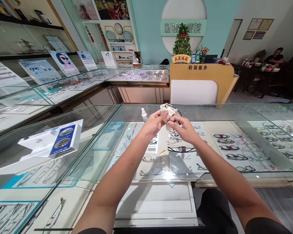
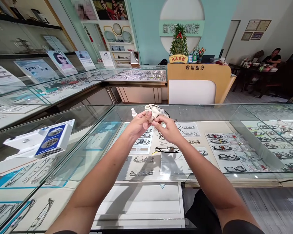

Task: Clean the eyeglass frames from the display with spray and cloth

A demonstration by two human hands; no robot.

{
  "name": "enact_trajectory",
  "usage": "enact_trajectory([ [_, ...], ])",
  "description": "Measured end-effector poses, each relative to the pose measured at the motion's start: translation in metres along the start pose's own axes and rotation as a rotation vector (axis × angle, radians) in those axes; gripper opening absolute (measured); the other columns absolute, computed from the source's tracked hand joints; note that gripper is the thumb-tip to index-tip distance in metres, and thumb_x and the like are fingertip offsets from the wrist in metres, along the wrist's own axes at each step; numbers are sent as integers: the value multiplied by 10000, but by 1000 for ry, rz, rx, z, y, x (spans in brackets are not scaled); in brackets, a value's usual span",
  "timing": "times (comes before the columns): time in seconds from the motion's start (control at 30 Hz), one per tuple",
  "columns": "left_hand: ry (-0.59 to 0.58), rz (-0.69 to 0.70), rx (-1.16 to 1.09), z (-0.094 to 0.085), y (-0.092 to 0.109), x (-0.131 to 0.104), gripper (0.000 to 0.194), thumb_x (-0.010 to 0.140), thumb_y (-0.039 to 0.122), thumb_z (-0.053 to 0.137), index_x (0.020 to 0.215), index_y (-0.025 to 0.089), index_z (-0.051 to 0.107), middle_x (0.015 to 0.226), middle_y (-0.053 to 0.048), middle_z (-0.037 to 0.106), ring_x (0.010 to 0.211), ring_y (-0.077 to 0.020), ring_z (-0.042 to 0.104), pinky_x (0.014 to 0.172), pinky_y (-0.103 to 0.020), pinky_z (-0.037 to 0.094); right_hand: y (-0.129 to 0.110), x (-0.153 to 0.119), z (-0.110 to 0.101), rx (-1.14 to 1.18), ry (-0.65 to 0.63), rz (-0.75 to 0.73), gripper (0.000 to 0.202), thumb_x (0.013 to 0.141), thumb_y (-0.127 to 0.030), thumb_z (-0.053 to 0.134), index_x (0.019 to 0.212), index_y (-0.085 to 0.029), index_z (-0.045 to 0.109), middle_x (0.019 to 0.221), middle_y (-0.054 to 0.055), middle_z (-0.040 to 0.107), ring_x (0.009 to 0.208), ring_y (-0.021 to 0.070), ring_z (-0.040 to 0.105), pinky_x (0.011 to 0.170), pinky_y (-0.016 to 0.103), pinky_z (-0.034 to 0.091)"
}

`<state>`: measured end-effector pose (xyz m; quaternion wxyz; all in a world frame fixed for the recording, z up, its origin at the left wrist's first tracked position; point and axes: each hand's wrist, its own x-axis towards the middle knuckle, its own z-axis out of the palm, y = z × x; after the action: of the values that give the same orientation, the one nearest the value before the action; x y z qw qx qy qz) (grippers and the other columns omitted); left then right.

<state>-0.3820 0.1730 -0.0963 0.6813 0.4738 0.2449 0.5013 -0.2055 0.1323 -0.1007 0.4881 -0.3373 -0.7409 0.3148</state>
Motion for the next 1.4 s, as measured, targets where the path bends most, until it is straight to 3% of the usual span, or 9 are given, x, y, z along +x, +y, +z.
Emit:
enact_trajectory([
  [0.13,-43,66,-13,-1,-3,3,479,748,537,949,975,171,739,841,-30,736,758,-143,672,767,-284,539,0,3,-4,124,3,46,418,957,-633,691,872,-225,719,859,21,681,807,192,553,787,334,426],
  [0.4,-34,120,24,2,-3,7,600,868,770,715,1057,202,747,1011,-95,797,941,-243,738,804,-347,575,4,6,-10,234,-17,92,409,921,-631,740,879,-225,755,871,28,698,794,185,557,762,328,427],
  [0.6,24,211,-7,6,1,3,509,852,626,827,1134,237,660,1132,-66,769,983,-204,716,854,-327,563,4,7,-12,309,30,131,430,872,-648,781,852,-220,750,900,38,720,879,207,596,846,346,454],
  [0.73,-7,226,26,7,1,1,443,885,620,789,1002,233,606,945,-28,724,808,-169,678,761,-309,547,2,7,-12,342,42,146,433,851,-653,798,841,-223,750,895,33,718,879,205,585,849,343,446],
  [0.87,38,284,41,10,-2,-1,498,797,498,916,919,231,514,822,37,664,686,-113,616,668,-255,507,5,6,-9,347,0,145,426,875,-643,784,848,-219,751,889,28,683,870,200,568,835,335,436],
  [0.93,78,269,28,12,-2,-2,582,724,462,972,923,239,473,787,55,660,648,-107,601,628,-243,483,8,5,-8,358,-34,135,423,892,-641,771,863,-220,749,901,30,678,873,202,570,835,336,440],
  [1.03,54,180,42,12,0,-3,594,675,470,998,988,215,563,789,30,690,633,-112,605,620,-253,477,11,4,-8,365,-89,97,402,929,-618,746,899,-218,755,928,35,670,887,203,573,848,342,440],
  [1.23,-30,61,101,5,4,-3,467,719,500,966,909,157,713,780,-13,691,620,-113,585,629,-276,463,13,5,-10,243,-105,99,464,929,-679,707,849,-222,726,868,22,635,760,177,498,738,331,406],
  [1.4,-93,18,63,3,5,-4,430,731,439,973,959,174,722,801,-15,684,663,-132,604,663,-286,481,13,5,-13,259,-66,109,444,910,-662,740,836,-224,733,861,28,688,776,186,563,761,343,452],
])
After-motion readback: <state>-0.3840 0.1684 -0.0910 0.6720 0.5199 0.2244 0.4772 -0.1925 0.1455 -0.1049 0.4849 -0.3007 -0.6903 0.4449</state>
